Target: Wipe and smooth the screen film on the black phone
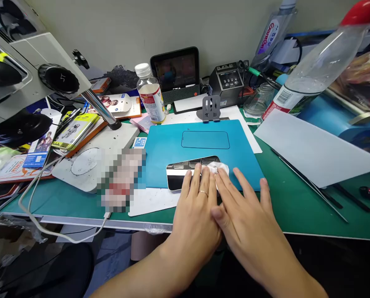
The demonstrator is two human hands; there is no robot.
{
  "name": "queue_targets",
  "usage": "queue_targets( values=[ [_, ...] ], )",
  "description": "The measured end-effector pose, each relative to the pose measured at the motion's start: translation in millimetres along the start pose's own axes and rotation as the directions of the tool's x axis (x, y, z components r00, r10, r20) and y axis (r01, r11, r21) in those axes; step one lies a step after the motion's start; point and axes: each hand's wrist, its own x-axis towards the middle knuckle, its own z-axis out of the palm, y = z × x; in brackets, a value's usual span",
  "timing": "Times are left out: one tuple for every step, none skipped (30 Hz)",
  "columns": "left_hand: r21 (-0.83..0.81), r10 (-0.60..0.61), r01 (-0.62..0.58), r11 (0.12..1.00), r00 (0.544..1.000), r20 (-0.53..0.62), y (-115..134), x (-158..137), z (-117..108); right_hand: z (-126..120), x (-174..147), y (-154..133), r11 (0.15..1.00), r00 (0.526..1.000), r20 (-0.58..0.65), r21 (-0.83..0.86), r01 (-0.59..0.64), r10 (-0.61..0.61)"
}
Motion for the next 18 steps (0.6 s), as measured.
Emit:
queue_targets(
  values=[
    [-0.003,0.01,-0.01,1.0,1.0,-0.004,0,0,0,0,-1,0,1.0,1.0,0.005,-0.005,0.003,-0.003],
    [-0.006,0.016,-0.016,1.0,1.0,-0.007,0,1,1,0,-2,0,1.0,1.0,0.007,-0.007,0.004,-0.004],
    [-0.009,0.017,-0.017,1.0,1.0,-0.008,0,2,1,0,-3,1,1.0,1.0,0.01,-0.006,-0.002,0.002],
    [-0.01,0.013,-0.013,1.0,1.0,-0.005,1,3,2,0,-3,2,1.0,1.0,0.01,-0.003,-0.014,0.014],
    [-0.013,0.008,-0.008,1.0,1.0,0.001,2,6,2,1,-3,3,1.0,0.999,0.008,0.004,-0.031,0.031],
    [-0.019,0.006,-0.006,1.0,1.0,0.01,3,8,3,1,-3,4,0.999,0.999,0.005,0.012,-0.052,0.052],
    [-0.028,0.009,-0.008,1.0,1.0,0.021,4,10,4,2,-3,5,0.997,0.997,0.004,0.02,-0.072,0.072],
    [-0.038,0.014,-0.012,0.999,0.999,0.029,6,11,5,3,-4,6,0.996,0.996,0.001,0.026,-0.085,0.085],
    [-0.048,0.016,-0.014,0.999,0.999,0.034,7,11,5,3,-5,6,0.996,0.996,0.0,0.03,-0.09,0.09],
    [-0.055,0.016,-0.014,0.998,0.999,0.035,7,10,5,4,-7,6,0.996,0.996,-0.003,0.031,-0.085,0.085],
    [-0.059,0.016,-0.014,0.998,0.999,0.032,8,8,5,4,-10,6,0.997,0.997,-0.006,0.029,-0.075,0.075],
    [-0.059,0.015,-0.013,0.998,1.0,0.027,8,6,5,4,-11,5,0.998,0.998,-0.009,0.024,-0.061,0.061],
    [-0.058,0.015,-0.014,0.998,1.0,0.021,7,5,4,4,-12,5,0.999,0.999,-0.01,0.02,-0.05,0.05],
    [-0.057,0.017,-0.016,0.998,1.0,0.02,6,5,4,3,-11,5,0.999,0.999,-0.005,0.02,-0.046,0.046],
    [-0.056,0.022,-0.021,0.998,0.999,0.024,4,7,4,2,-8,6,0.998,0.999,0.004,0.024,-0.051,0.05],
    [-0.053,0.031,-0.029,0.998,0.999,0.034,1,10,3,0,-3,7,0.997,0.998,0.019,0.033,-0.064,0.063],
    [-0.048,0.037,-0.035,0.998,0.998,0.048,-1,15,3,-2,4,8,0.995,0.996,0.04,0.047,-0.085,0.083],
    [-0.04,0.039,-0.036,0.999,0.997,0.066,-4,21,3,-4,12,9,0.992,0.993,0.059,0.064,-0.109,0.105]
  ],
)
